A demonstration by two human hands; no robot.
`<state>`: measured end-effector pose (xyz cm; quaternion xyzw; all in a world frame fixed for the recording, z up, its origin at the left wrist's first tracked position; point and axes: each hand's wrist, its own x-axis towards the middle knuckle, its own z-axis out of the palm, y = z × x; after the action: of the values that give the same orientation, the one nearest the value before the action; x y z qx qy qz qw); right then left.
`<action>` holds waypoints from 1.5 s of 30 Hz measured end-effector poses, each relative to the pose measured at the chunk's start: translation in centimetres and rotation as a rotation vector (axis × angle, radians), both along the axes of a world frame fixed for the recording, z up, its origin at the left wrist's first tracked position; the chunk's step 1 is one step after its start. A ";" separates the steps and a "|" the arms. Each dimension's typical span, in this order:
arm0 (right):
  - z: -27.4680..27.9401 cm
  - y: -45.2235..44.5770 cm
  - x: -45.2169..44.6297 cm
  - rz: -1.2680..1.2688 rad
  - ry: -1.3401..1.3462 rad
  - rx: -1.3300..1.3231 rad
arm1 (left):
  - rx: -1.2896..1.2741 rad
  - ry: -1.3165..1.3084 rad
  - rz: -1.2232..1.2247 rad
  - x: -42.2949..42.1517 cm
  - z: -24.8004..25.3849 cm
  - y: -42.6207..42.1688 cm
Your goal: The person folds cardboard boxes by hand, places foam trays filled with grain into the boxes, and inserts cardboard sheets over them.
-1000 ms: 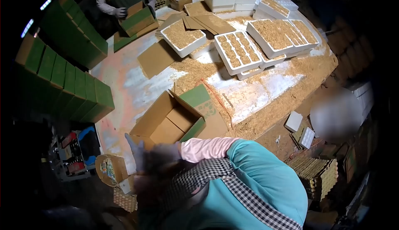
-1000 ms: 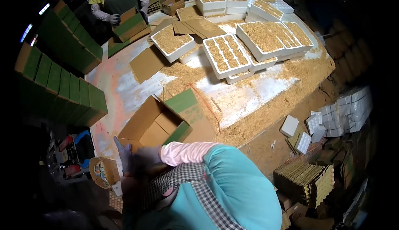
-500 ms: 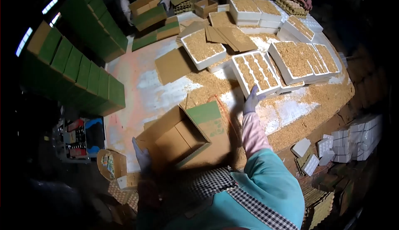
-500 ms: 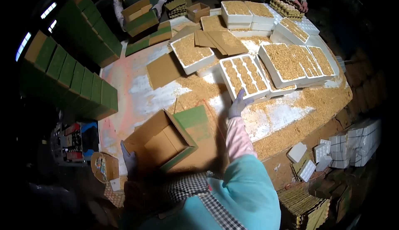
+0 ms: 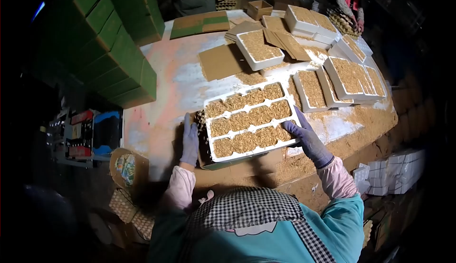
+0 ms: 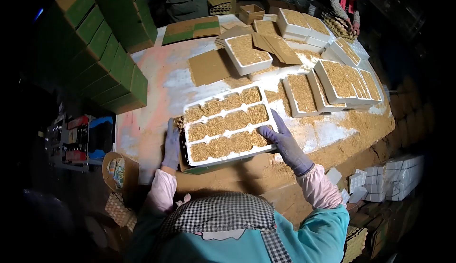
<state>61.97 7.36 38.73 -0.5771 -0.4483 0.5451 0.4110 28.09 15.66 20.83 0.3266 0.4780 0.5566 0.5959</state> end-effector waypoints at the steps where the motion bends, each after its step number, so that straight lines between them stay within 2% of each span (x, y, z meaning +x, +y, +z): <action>1: -0.3 0.5 -1.0 0.027 -0.008 -0.005 | 0.099 -0.114 -0.098 0.0 0.1 -0.7; 2: -0.9 0.9 -1.9 0.064 -0.026 -0.043 | 0.206 -0.228 -0.196 0.0 0.3 -1.2; 4: 0.0 1.5 -4.7 0.127 -0.014 -0.077 | 0.234 -0.245 -0.139 -0.2 -0.4 -1.6; 6: -1.8 2.4 -5.5 0.177 -0.084 -0.067 | 0.229 -0.235 -0.070 -1.0 -1.2 -1.4; 9: -3.0 2.5 -6.3 0.261 -0.283 -0.102 | 0.291 0.285 -0.031 -1.6 -0.8 -1.2; 10: -3.9 2.6 -6.1 0.293 -0.531 -0.132 | 0.238 0.414 0.009 -1.0 1.7 -1.6; 11: -5.2 2.8 -5.5 0.343 -0.777 -0.149 | 0.295 0.485 0.055 -0.7 0.3 -1.5; 13: -7.3 4.3 -4.2 0.541 -0.991 -0.063 | 0.262 0.607 0.056 -0.4 1.0 -2.1; 16: -10.7 5.3 -3.5 0.640 -1.203 0.093 | 0.318 0.643 0.012 -0.1 1.8 -2.5; 17: -9.4 5.3 -4.5 0.621 -1.302 0.112 | 0.405 0.641 0.012 -1.1 1.7 -2.5; 19: -8.5 5.4 -4.7 0.625 -1.226 0.170 | 0.226 0.530 0.097 -6.2 3.1 -3.3; 20: -7.6 5.6 -5.6 0.584 -1.219 0.038 | 0.107 0.737 0.276 -10.0 2.8 -3.5; 21: -8.0 5.9 -5.0 0.627 -1.269 0.047 | 0.070 0.933 0.479 -14.5 1.5 -4.0; 22: -8.4 6.2 -4.3 0.743 -1.153 0.174 | 0.002 1.097 0.603 -18.7 1.1 -4.6; 23: -6.7 7.1 -4.7 0.886 -1.252 0.049 | -0.092 1.308 0.614 -23.1 0.4 -5.8; 24: -5.0 8.0 -5.2 1.044 -1.342 -0.068 | -0.210 1.518 0.566 -26.9 -0.8 -6.6; 26: -1.0 12.3 -7.5 1.224 -1.057 -0.344 | -0.451 1.848 0.336 -32.5 -5.4 -7.8; 28: -0.2 15.6 -7.2 1.240 -0.850 -0.357 | -0.653 2.110 -0.038 -35.0 -11.0 -9.0; 29: 0.9 18.6 -8.8 1.197 -0.820 -0.514 | -0.683 2.202 -0.151 -36.3 -13.4 -9.6; 31: 1.7 24.1 -11.9 1.260 -0.826 -0.724 | -0.449 2.169 0.186 -40.4 -20.8 -10.9; 33: -1.5 29.4 -12.1 1.173 -0.749 -0.591 | -0.364 2.200 0.094 -39.9 -20.2 -11.4; 35: -10.6 36.6 -10.4 0.841 -0.596 -0.268 | -0.244 2.222 0.065 -39.2 -17.8 -11.6; 36: -13.8 39.8 -9.9 0.723 -0.687 -0.114 | -0.169 2.230 0.067 -38.9 -16.2 -11.8; 37: -18.1 42.5 -9.3 0.515 -1.048 0.224 | -0.090 2.239 0.087 -38.4 -14.4 -11.8; 38: -21.7 45.0 -8.3 0.381 -1.036 0.049 | -0.047 2.253 0.120 -37.6 -12.4 -11.9; 39: -22.1 44.9 -9.4 0.146 -1.315 -0.119 | -0.017 2.276 0.151 -36.9 -10.5 -12.1; 41: -26.2 45.3 -7.0 0.103 -1.047 -0.229 | -0.038 2.278 0.266 -33.3 -4.6 -11.7; 42: -28.2 45.1 -6.6 0.097 -1.153 -0.189 | -0.031 1.956 0.351 -30.1 -0.2 -10.4; 43: -27.7 44.5 -7.5 0.020 -1.199 -0.149 | -0.025 1.632 0.415 -26.3 4.0 -8.7; 44: -28.0 44.5 -7.2 -0.008 -1.160 -0.142 | -0.001 1.411 0.453 -22.7 6.4 -7.3; 45: -28.5 44.8 -6.4 -0.040 -1.127 -0.132 | 0.256 1.345 0.475 -22.5 3.7 -9.8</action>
<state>55.61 52.16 10.24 -0.8115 -0.5524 0.1719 0.0817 5.54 5.82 24.57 0.5530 0.7301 0.4014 -0.0069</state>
